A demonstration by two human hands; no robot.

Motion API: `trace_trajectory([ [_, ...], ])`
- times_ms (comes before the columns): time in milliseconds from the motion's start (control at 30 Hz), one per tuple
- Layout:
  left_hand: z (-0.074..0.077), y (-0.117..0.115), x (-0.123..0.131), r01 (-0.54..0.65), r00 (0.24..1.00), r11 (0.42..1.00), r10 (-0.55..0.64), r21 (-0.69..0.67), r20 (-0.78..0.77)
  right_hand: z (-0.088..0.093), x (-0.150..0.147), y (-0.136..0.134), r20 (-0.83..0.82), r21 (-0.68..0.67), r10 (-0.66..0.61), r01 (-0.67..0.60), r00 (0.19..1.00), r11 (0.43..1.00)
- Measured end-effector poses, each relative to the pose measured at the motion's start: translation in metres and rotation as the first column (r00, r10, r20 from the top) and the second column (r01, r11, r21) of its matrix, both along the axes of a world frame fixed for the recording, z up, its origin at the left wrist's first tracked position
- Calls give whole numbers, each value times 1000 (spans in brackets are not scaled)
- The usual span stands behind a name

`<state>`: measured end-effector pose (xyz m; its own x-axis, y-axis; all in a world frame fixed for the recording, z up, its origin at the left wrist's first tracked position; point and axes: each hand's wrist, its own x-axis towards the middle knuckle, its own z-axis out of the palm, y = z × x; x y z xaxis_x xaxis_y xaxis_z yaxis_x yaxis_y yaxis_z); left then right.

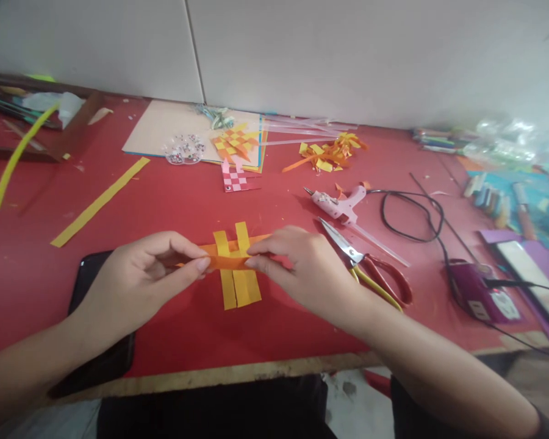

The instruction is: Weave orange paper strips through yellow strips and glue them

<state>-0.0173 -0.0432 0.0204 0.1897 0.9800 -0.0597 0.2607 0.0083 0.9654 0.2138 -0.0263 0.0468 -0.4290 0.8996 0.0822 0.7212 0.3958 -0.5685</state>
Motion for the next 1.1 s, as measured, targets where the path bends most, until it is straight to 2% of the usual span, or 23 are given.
trace_trajectory([
  [100, -5, -4, 4, -12, 997, 1000, 12, -9, 81, 1, -2, -2, -15, 80, 22, -21, 1000, 997],
  [233, -9, -6, 8, 24, 994, 1000, -25, 14, 108, 2, -14, -2, -112, -35, 77, -81, 991, 996],
  [333, -9, -3, 4, 35, 999, 998, -35, 49, -10, -1, -20, 4, -178, -155, 65, -94, 982, 983],
  [467, -10, 1, -4, 72, 973, 987, -38, 144, -226, -11, -19, 13, -215, -305, -12, -56, 977, 951],
  [700, -21, 1, -8, 147, 927, 964, -56, 222, -371, -26, -13, 14, -246, -436, -121, 1, 962, 900],
  [800, -25, 2, -9, 205, 892, 930, -50, 304, -449, -30, -10, 18, -248, -492, -148, 7, 958, 871],
  [933, -30, 3, -9, 294, 851, 854, -30, 428, -524, -34, -7, 24, -217, -552, -172, 24, 961, 833],
  [1100, -31, 2, -9, 360, 789, 770, 48, 526, -612, -37, -8, 25, -212, -587, -172, 15, 962, 809],
])
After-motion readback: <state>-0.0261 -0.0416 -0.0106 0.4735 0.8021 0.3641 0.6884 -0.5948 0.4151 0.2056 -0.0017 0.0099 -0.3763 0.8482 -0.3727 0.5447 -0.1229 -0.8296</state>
